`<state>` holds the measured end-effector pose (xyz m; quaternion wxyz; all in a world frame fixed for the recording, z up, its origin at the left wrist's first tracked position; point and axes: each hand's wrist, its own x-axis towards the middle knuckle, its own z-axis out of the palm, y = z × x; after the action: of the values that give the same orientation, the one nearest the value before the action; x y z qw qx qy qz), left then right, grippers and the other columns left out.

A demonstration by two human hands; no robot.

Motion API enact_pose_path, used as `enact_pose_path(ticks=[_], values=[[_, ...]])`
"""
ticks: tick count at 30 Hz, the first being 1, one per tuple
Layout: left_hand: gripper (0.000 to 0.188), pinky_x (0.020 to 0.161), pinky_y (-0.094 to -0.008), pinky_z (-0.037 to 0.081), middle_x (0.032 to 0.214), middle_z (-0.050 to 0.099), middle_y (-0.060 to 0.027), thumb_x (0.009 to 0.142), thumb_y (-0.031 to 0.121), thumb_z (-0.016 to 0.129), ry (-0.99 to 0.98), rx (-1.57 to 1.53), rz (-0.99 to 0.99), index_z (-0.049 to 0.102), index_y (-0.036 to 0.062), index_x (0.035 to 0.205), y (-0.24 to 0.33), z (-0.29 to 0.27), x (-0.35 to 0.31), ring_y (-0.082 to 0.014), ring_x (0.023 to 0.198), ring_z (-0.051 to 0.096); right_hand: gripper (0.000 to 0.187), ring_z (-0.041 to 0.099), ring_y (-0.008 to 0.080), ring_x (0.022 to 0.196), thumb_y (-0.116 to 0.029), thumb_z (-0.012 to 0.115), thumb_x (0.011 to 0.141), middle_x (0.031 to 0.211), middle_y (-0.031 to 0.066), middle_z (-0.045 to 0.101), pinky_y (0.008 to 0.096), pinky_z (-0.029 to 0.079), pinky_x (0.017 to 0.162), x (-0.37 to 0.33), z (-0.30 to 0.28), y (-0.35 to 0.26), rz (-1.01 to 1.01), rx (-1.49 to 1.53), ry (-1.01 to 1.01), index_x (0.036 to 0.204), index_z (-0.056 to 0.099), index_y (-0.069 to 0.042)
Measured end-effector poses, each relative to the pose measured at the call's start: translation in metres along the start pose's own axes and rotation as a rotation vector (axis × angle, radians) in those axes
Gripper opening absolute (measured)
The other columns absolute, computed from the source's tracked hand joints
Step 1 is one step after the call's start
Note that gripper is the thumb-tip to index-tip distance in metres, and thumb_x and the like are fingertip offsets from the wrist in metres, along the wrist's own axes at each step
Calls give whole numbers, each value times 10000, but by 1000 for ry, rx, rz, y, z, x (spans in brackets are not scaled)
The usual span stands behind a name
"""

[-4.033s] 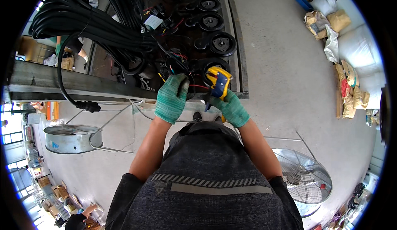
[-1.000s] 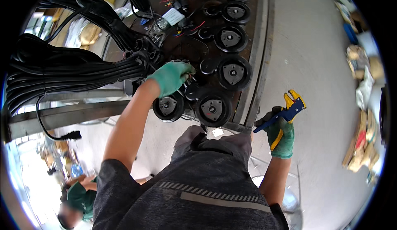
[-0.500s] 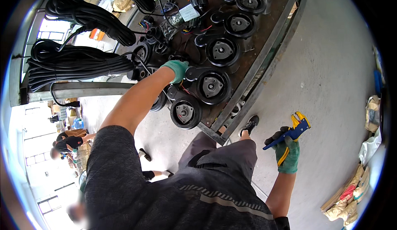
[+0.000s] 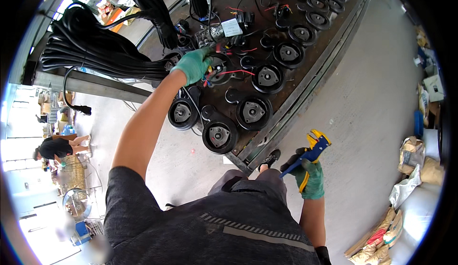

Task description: The person uses a yellow and blue crimping tool to secure wires onto circular black components arranged on a workbench. They repeatedly pick up a component, insert wires, and use the tool to crimp the connection before placing the item back on the table.

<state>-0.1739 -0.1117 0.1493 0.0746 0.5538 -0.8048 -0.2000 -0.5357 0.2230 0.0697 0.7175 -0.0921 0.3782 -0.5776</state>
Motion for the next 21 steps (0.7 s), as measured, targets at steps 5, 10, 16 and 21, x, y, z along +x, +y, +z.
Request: enact_pose_path(ticks=[5, 10, 16, 21], values=[[389, 990, -436, 515, 1223, 660, -235, 994, 84, 575, 134, -68, 96, 613, 32, 1378, 60, -9, -76, -424, 1141, 643, 413, 702, 327, 1138, -91, 668, 984, 1265, 100, 679, 537, 577, 994, 21, 42, 7, -51, -193, -28, 1384, 571, -55], [349, 843, -475, 564, 1265, 628, -184, 970, 94, 598, 207, -129, -53, 656, 91, 1314, 98, 30, -141, -424, 1040, 681, 440, 709, 230, 1086, -119, 765, 941, 1193, 75, 695, 442, 585, 991, 40, 90, 9, 67, -261, -91, 1347, 602, -65], [408, 877, -489, 560, 1298, 603, -187, 920, 82, 616, 214, -175, -163, 641, 71, 1327, 128, 72, -154, -421, 1083, 655, 406, 709, 213, 1082, -128, 772, 944, 1170, 43, 699, 404, 589, 975, 81, 87, 14, -14, -223, -90, 1315, 617, -78], [438, 1082, -538, 448, 1328, 619, -206, 886, 64, 625, 367, -47, 50, 630, 34, 1323, 150, 66, -141, -458, 1232, 572, 333, 663, 122, 1062, -126, 762, 959, 1125, 12, 701, 304, 532, 981, 103, 75, -19, 67, -414, -174, 1260, 655, -29]])
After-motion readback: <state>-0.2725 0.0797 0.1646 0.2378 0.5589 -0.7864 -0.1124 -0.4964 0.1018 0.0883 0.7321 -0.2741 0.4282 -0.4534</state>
